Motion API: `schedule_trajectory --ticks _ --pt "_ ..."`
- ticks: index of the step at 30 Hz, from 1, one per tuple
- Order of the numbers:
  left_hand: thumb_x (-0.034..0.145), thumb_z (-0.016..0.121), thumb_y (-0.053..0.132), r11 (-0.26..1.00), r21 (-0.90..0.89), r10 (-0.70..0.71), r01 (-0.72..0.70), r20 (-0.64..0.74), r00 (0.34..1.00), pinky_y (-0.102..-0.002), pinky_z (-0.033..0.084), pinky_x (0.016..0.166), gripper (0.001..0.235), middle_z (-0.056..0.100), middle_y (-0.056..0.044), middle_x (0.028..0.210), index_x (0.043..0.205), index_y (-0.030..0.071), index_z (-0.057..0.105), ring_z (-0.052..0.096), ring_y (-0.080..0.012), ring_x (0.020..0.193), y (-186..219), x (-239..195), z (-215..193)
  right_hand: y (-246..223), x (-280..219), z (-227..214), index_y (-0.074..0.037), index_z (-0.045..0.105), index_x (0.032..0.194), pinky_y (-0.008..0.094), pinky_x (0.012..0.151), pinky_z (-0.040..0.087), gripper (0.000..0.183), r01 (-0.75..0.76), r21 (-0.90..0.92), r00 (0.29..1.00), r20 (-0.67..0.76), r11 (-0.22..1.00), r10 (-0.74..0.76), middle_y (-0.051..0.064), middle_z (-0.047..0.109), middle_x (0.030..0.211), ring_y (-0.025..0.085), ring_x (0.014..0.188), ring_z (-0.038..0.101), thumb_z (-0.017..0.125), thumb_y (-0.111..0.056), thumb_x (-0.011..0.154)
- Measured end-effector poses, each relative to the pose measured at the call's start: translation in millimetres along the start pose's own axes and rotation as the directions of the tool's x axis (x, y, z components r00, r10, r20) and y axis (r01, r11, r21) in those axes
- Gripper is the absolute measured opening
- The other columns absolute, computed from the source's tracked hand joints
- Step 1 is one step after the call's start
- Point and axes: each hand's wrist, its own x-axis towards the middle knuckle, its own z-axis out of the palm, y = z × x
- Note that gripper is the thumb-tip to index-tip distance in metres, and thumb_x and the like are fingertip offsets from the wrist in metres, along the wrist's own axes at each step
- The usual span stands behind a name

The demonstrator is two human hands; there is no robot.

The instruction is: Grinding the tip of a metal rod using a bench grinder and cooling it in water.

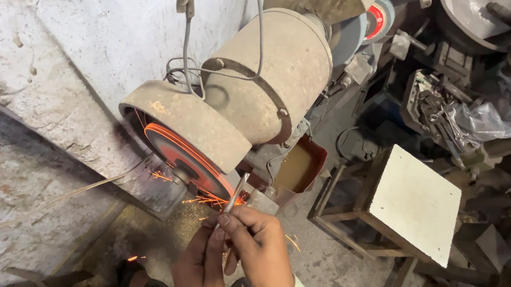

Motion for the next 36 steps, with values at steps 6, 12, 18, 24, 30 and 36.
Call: schedule_trajectory --ticks 6,12,18,24,30,36 --pt "0.098 0.057 0.019 0.989 -0.126 0.092 -0.078 0.107 0.99 -0.027 0.054 0.073 0.034 0.076 -0.003 0.086 0.126 0.004 0.067 0.065 -0.0081 0.08 -1.7 4.7 -6.4 13.9 6.1 -5.2 0.009 0.07 0.087 0.026 0.04 0.044 0.029 0.042 -0.008 0.999 0.013 0.999 -0.042 0.007 0.067 0.068 0.012 0.045 0.058 0.062 -0.014 0.103" --pt "0.1 0.061 0.014 0.979 -0.187 0.122 -0.08 0.223 0.967 -0.025 0.046 0.061 0.021 0.065 0.0 0.071 0.094 -0.003 0.073 0.055 -0.0067 0.068 14.8 3.4 -20.0 5.0 1.4 -14.3 0.007 0.073 0.11 0.025 0.046 0.049 0.031 0.038 0.033 0.987 0.152 0.999 -0.043 0.008 0.069 0.076 0.012 0.049 0.06 0.055 -0.018 0.105" --pt "0.096 0.065 0.011 0.973 -0.227 0.1 -0.036 0.275 0.956 -0.025 0.039 0.056 0.018 0.063 -0.001 0.066 0.086 -0.002 0.074 0.051 -0.007 0.061 24.1 0.0 -27.3 7.6 -4.0 -20.0 0.009 0.069 0.121 0.025 0.056 0.055 0.036 0.071 0.019 0.967 0.242 0.997 -0.074 0.01 0.074 0.088 0.012 0.058 0.065 0.052 -0.019 0.106" --pt "0.099 0.062 0.019 0.991 -0.133 0.049 -0.001 0.353 0.935 -0.025 0.043 0.058 0.025 0.061 0.001 0.067 0.087 0.0 0.073 0.052 -0.0057 0.064 32.0 6.0 -34.9 13.9 -1.5 -15.6 0.01 0.07 0.116 0.025 0.054 0.054 0.032 0.109 0.064 0.978 0.172 0.992 -0.119 0.011 0.074 0.09 0.013 0.056 0.064 0.055 -0.015 0.104" --pt "0.104 0.053 0.021 0.979 -0.18 0.151 -0.092 0.348 0.925 -0.025 0.047 0.062 0.031 0.064 0.003 0.072 0.087 0.001 0.07 0.055 -0.0048 0.068 23.9 12.6 -34.0 12.1 -1.5 -7.0 0.011 0.073 0.106 0.025 0.048 0.052 0.026 0.127 0.072 0.99 0.055 0.989 -0.132 0.01 0.073 0.082 0.013 0.054 0.063 0.06 -0.011 0.101" --pt "0.105 0.056 0.023 0.993 -0.068 0.115 -0.099 0.31 0.944 -0.027 0.043 0.056 0.034 0.06 -0.002 0.067 0.084 -0.002 0.066 0.05 -0.0072 0.062 9.3 15.7 -30.0 5.4 -0.8 -2.9 0.01 0.074 0.103 0.024 0.045 0.05 0.026 0.102 0.079 0.994 0.021 0.992 -0.104 0.008 0.068 0.071 0.012 0.05 0.061 0.061 -0.012 0.101"
